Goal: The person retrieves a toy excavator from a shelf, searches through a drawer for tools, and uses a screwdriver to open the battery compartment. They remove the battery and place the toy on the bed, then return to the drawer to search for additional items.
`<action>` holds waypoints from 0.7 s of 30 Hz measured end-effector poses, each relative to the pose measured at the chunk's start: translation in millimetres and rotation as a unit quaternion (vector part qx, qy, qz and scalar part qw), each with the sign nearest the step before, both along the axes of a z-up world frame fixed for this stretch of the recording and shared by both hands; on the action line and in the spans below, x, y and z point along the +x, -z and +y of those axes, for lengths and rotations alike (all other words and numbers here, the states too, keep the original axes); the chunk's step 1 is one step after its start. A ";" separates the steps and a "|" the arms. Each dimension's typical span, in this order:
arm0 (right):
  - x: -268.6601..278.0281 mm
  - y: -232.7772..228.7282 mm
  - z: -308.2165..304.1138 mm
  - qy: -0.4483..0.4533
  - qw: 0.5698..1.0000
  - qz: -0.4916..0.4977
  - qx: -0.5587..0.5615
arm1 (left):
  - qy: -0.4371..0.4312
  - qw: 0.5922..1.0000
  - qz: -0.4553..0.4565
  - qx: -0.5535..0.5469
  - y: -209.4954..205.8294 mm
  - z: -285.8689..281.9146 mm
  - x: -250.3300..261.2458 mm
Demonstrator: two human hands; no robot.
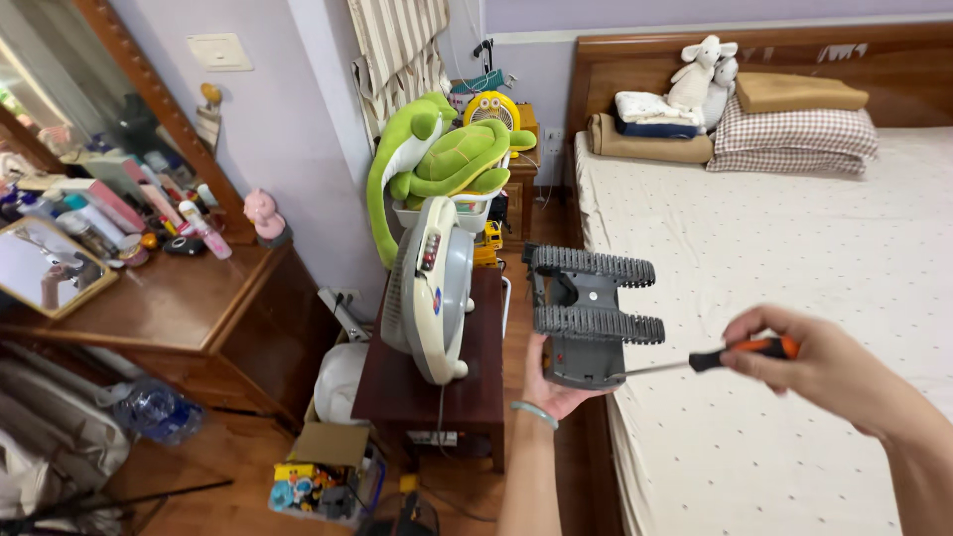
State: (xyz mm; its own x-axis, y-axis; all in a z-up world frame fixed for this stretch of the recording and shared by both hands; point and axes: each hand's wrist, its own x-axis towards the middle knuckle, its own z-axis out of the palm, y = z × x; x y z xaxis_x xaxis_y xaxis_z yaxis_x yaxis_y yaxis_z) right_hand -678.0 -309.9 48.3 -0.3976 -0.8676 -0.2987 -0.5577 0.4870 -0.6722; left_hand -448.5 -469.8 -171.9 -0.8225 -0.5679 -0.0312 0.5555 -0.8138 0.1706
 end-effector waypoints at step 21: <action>-79.1 47.3 -181.0 0.105 0.921 -0.161 -0.338 | 0.042 0.998 0.021 -0.050 4.6 -163.2 -123.6</action>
